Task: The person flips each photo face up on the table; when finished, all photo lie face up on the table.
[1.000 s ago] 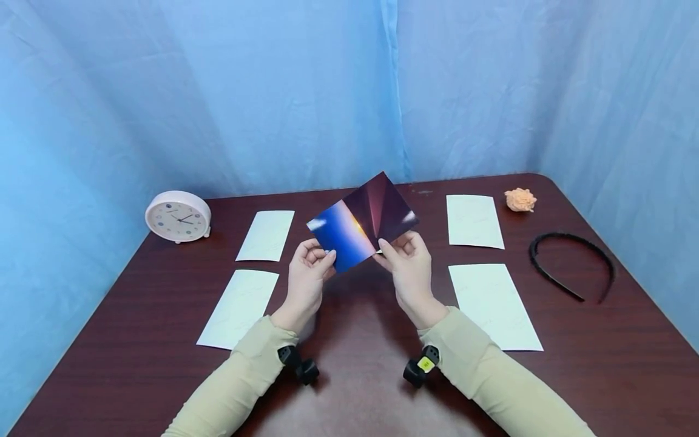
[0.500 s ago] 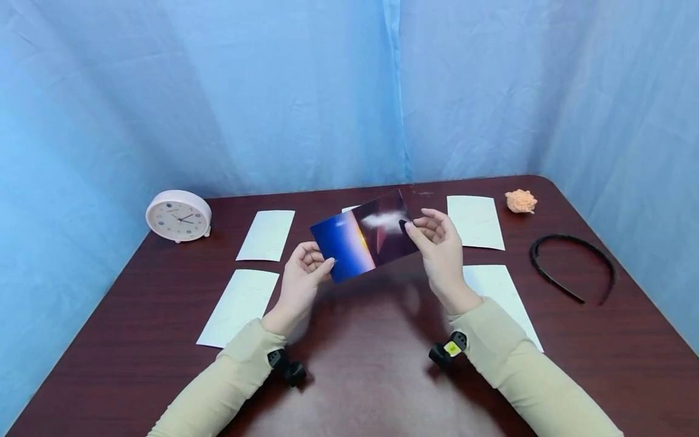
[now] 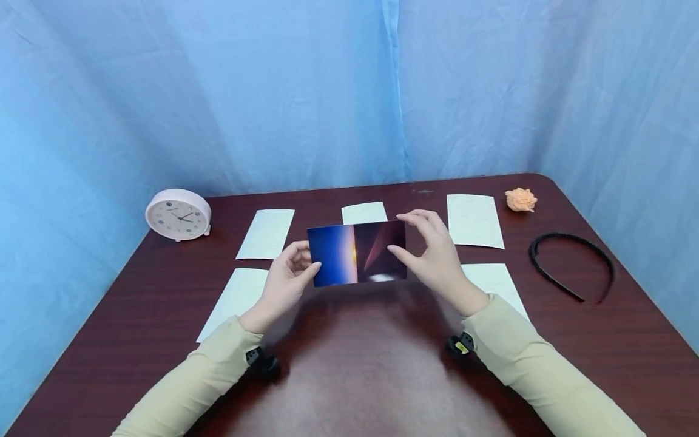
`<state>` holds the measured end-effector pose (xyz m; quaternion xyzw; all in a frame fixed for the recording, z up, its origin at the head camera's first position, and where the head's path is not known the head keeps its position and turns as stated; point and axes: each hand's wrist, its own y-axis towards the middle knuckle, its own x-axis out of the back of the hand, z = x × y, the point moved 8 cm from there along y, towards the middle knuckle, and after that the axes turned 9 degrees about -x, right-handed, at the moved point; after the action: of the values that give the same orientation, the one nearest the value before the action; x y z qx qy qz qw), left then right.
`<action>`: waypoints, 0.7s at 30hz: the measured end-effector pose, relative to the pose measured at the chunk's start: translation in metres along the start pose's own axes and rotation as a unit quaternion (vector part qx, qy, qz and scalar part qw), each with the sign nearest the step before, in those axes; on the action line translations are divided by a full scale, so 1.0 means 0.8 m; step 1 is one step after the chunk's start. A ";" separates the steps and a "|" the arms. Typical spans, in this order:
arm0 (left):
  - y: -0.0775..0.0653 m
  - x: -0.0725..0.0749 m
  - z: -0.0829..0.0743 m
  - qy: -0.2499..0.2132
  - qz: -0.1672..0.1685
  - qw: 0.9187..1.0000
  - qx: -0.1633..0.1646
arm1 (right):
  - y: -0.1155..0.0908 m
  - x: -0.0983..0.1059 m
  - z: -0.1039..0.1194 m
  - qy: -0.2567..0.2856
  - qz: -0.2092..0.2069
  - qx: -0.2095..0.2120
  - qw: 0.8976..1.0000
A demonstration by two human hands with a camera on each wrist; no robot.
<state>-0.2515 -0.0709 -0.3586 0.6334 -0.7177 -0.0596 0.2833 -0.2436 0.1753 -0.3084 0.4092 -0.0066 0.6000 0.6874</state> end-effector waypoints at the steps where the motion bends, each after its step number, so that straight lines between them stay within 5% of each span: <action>1: 0.001 0.002 -0.002 0.011 0.003 1.000 -0.008 | 0.000 -0.001 0.002 -0.008 0.000 0.010 1.000; 10: 0.010 0.012 -0.026 0.102 0.034 0.991 -0.080 | -0.004 -0.016 0.021 -0.053 0.037 0.092 0.994; 21: 0.022 0.017 -0.038 0.104 0.036 0.989 -0.104 | -0.018 -0.042 0.029 -0.065 0.124 0.096 0.985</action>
<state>-0.2525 -0.0718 -0.3212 0.5771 -0.6967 -0.0577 0.4222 -0.2303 0.1352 -0.3178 0.5070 -0.0444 0.6510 0.5631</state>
